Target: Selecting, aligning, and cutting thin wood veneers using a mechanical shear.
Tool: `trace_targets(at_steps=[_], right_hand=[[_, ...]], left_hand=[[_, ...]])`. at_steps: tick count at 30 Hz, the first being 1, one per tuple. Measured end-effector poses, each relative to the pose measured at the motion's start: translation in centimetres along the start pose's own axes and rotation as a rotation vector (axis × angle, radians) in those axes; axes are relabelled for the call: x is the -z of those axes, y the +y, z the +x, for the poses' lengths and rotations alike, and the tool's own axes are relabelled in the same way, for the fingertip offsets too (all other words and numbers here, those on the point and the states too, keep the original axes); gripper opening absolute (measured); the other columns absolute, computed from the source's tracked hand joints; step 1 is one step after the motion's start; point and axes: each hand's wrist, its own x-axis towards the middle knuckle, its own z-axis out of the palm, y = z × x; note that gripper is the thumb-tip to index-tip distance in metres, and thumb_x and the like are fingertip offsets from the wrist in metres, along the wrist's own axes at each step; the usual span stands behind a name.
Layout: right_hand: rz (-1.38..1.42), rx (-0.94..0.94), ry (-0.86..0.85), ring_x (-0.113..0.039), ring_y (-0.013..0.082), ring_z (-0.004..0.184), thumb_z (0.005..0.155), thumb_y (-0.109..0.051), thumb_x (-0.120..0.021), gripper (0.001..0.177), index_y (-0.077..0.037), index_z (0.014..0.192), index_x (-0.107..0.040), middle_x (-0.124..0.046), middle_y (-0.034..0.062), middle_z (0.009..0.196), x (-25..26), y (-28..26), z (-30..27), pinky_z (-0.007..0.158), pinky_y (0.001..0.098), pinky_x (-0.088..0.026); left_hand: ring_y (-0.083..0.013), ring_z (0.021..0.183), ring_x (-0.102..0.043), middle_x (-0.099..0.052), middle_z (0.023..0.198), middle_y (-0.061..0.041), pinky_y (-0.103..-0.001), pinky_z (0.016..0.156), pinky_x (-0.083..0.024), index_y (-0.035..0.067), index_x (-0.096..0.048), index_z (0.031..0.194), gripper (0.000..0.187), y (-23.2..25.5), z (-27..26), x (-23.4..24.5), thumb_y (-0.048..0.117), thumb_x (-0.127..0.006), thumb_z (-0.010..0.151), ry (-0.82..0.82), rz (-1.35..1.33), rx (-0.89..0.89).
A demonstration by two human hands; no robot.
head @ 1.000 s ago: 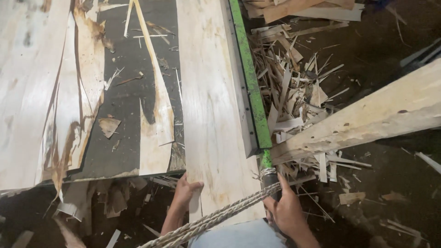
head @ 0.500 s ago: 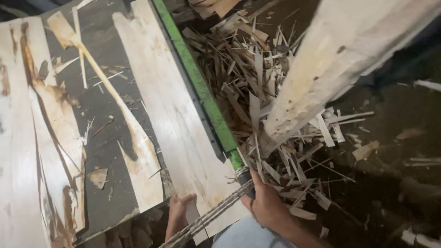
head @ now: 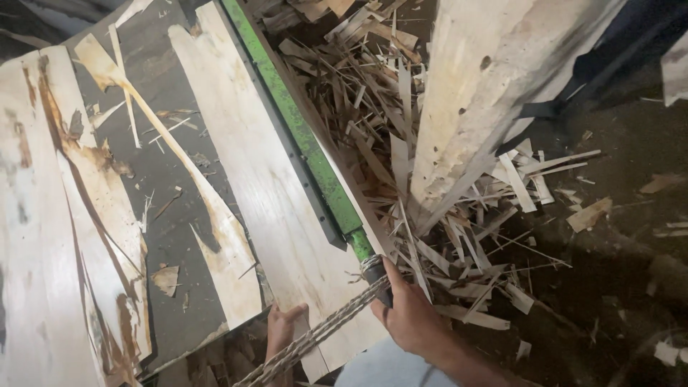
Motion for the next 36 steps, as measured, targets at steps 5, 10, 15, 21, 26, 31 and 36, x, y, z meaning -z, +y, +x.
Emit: trace_targets(at_steps=[5, 10, 15, 21, 26, 31, 36], right_hand=[[0.005, -0.082, -0.071, -0.066, 0.0298, 0.066, 0.089, -0.017, -0.072, 0.081, -0.014, 0.158, -0.029, -0.07, 0.0184, 0.078, 1.2, -2.4, -0.4, 0.06, 0.0428, -0.053], [0.063, -0.209, -0.123, -0.055, 0.0196, 0.044, 0.09, -0.009, -0.066, 0.081, -0.018, 0.162, -0.031, -0.063, 0.0102, 0.062, 1.0, -1.8, -0.1, 0.044, 0.0376, -0.05], [0.291, -0.139, -0.004, -0.054, 0.019, 0.044, 0.085, 0.0, -0.062, 0.074, -0.011, 0.154, -0.036, -0.06, 0.0097, 0.072, 0.9, -0.3, 0.3, 0.04, 0.0399, -0.047], [0.361, -0.078, 0.017, -0.052, 0.0179, 0.042, 0.087, -0.002, -0.06, 0.068, -0.008, 0.151, -0.042, -0.06, 0.0108, 0.072, 1.1, 0.7, 0.5, 0.037, 0.0368, -0.046], [0.375, -0.094, 0.031, -0.052, 0.0183, 0.042, 0.086, -0.001, -0.063, 0.068, -0.009, 0.15, -0.041, -0.06, 0.0101, 0.072, 1.0, 1.2, 0.8, 0.036, 0.0368, -0.045], [0.342, -0.089, 0.024, -0.053, 0.0181, 0.042, 0.085, -0.001, -0.062, 0.071, -0.013, 0.152, -0.04, -0.054, 0.01, 0.063, 0.6, 1.9, 1.1, 0.037, 0.0372, -0.047], [0.129, -0.18, -0.005, -0.057, 0.0195, 0.045, 0.091, -0.012, -0.066, 0.08, -0.021, 0.162, -0.03, -0.065, 0.0122, 0.066, -0.3, 2.1, 1.8, 0.043, 0.0377, -0.051]], left_hand=[[-0.0301, 0.101, -0.072, -0.072, 0.114, -0.025, -0.039, 0.092, -0.054, -0.01, -0.05, 0.135, 0.064, -0.2, -1.0, -1.4, -0.001, -0.074, 0.075, -0.007, -0.098, 0.051], [-0.0295, 0.095, -0.074, -0.074, 0.113, -0.024, -0.039, 0.085, -0.059, -0.008, -0.056, 0.133, 0.06, -0.4, -3.3, -2.4, -0.005, -0.069, 0.075, -0.006, -0.187, 0.089], [-0.0258, 0.095, -0.073, -0.075, 0.115, -0.02, -0.037, 0.085, -0.058, -0.004, -0.059, 0.134, 0.059, -1.7, -1.1, -2.4, -0.009, -0.067, 0.076, -0.041, -0.183, 0.065], [-0.024, 0.096, -0.073, -0.076, 0.113, -0.016, -0.035, 0.088, -0.057, -0.005, -0.059, 0.131, 0.057, -2.5, 0.8, -2.7, -0.011, -0.067, 0.075, -0.093, -0.255, -0.019], [-0.026, 0.095, -0.074, -0.076, 0.111, -0.019, -0.037, 0.087, -0.058, -0.007, -0.059, 0.128, 0.054, -0.6, 0.4, -3.1, -0.01, -0.068, 0.075, -0.085, -0.246, -0.028], [-0.0287, 0.094, -0.074, -0.075, 0.112, -0.023, -0.039, 0.087, -0.058, -0.011, -0.06, 0.128, 0.054, -1.9, 0.9, -3.1, -0.009, -0.068, 0.075, -0.109, -0.251, -0.068], [-0.0285, 0.099, -0.073, -0.072, 0.119, -0.022, -0.039, 0.087, -0.058, -0.002, -0.05, 0.138, 0.065, -0.7, 0.5, -2.0, -0.006, -0.068, 0.075, -0.049, -0.138, 0.03]])
